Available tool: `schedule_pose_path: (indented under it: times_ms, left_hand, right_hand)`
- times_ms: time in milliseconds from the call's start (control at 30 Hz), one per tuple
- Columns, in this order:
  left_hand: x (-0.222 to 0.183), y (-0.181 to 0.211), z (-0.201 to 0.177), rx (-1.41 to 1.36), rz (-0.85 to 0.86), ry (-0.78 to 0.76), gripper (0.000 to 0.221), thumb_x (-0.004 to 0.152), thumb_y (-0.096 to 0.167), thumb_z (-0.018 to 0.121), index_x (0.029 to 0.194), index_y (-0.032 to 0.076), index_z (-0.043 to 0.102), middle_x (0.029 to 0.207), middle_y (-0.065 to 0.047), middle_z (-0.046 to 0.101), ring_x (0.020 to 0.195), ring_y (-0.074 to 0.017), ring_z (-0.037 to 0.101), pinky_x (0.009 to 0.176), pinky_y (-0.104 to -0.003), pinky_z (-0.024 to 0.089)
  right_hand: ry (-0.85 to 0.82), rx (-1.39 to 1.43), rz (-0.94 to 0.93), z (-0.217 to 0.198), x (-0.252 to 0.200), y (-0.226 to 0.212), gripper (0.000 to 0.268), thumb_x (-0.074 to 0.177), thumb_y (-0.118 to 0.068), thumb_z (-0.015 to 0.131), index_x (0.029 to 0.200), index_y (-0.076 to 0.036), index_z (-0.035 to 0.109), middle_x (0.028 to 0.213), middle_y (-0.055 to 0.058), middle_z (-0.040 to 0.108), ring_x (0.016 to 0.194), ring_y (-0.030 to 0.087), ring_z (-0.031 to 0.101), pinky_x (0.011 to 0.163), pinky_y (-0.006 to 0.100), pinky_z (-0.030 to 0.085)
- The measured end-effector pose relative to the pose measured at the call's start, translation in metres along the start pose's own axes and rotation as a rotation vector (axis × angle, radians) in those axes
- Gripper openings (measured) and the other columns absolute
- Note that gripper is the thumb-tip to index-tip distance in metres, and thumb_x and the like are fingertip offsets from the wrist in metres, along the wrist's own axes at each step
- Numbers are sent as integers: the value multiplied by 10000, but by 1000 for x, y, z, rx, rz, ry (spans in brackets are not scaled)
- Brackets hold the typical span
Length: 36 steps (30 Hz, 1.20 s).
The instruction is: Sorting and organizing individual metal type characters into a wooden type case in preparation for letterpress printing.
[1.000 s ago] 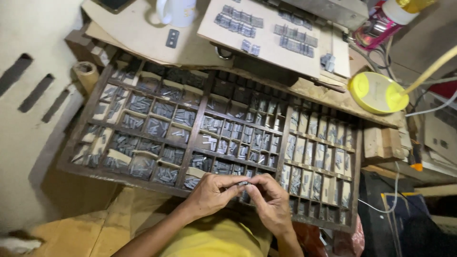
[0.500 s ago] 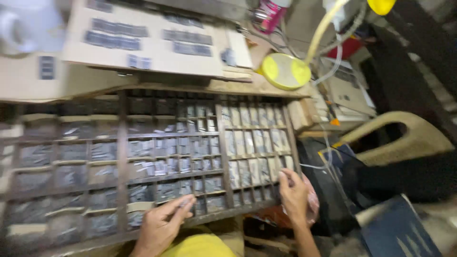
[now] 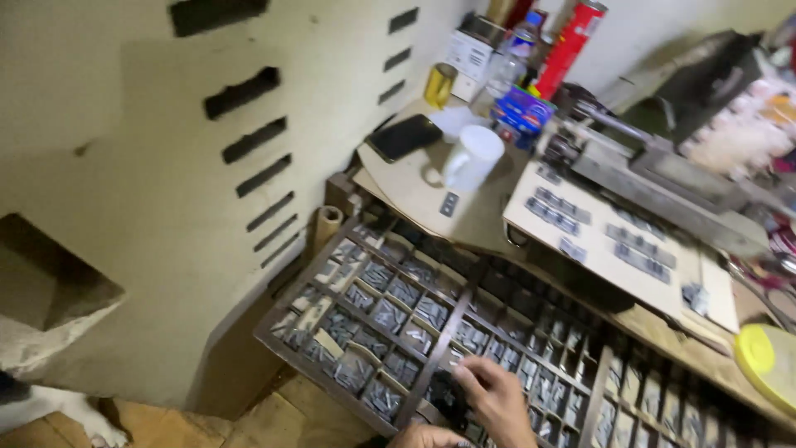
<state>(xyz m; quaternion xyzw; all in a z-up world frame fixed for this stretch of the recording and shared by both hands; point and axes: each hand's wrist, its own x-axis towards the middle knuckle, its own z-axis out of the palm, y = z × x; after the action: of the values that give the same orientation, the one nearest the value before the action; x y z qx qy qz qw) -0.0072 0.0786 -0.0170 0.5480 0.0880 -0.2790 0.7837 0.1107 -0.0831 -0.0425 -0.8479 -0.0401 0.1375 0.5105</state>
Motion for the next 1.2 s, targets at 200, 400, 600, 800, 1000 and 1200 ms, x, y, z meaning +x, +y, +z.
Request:
schedule_pose_path:
  times_ms: [200, 400, 600, 800, 1000, 1200]
  left_hand:
    - [-11, 4, -38, 121, -65, 96, 359, 963, 371, 620, 1286, 283, 750, 1086, 118, 794, 1127, 37, 670, 1075, -277, 88]
    - [-16, 5, -58, 271, -155, 151, 427, 959, 456, 539, 1347, 432, 715, 1128, 192, 786, 1306, 57, 655, 1284, -388, -212]
    - [-3, -10, -48, 11, -24, 516, 269, 796, 287, 878, 1047, 220, 953, 632, -16, 802, 584, -10, 665, 626, -143, 537]
    - [-8, 31, -29, 331, -121, 206, 446, 922, 488, 651, 1313, 348, 816, 910, 14, 851, 756, -31, 744, 698, -193, 576]
    - [24, -16, -3, 642, 820, 128, 269, 953, 219, 681, 1141, 56, 783, 1065, -83, 829, 920, -190, 809, 798, -303, 603]
    - [8, -1, 15, 617, 628, -21, 352, 959, 131, 618, 1297, 56, 683, 1291, -163, 721, 1161, -279, 745, 1003, -341, 613]
  right_hand:
    - [-62, 67, -327, 102, 112, -71, 111, 896, -136, 749, 916, -53, 820, 679, 141, 748, 601, 183, 609, 534, 386, 515]
    - [47, 368, -19, 121, 145, -117, 544, 947, -277, 651, 1426, -27, 586, 1164, 100, 769, 626, 114, 587, 499, 253, 489]
    - [-22, 239, -196, 66, 54, -48, 436, 997, -408, 599, 743, -62, 678, 478, 27, 526, 395, 93, 417, 398, 251, 311]
    - [100, 136, -101, 3, -42, 26, 239, 924, -205, 720, 1013, -21, 843, 649, 52, 721, 524, 127, 602, 495, 288, 495]
    - [158, 23, -442, -25, -117, -15, 167, 922, -148, 718, 1042, -52, 784, 935, 61, 730, 871, 155, 691, 798, 280, 547]
    - [111, 78, -505, -35, -130, 6, 240, 955, -151, 679, 1172, -60, 728, 1011, 74, 725, 681, 77, 608, 523, 160, 532]
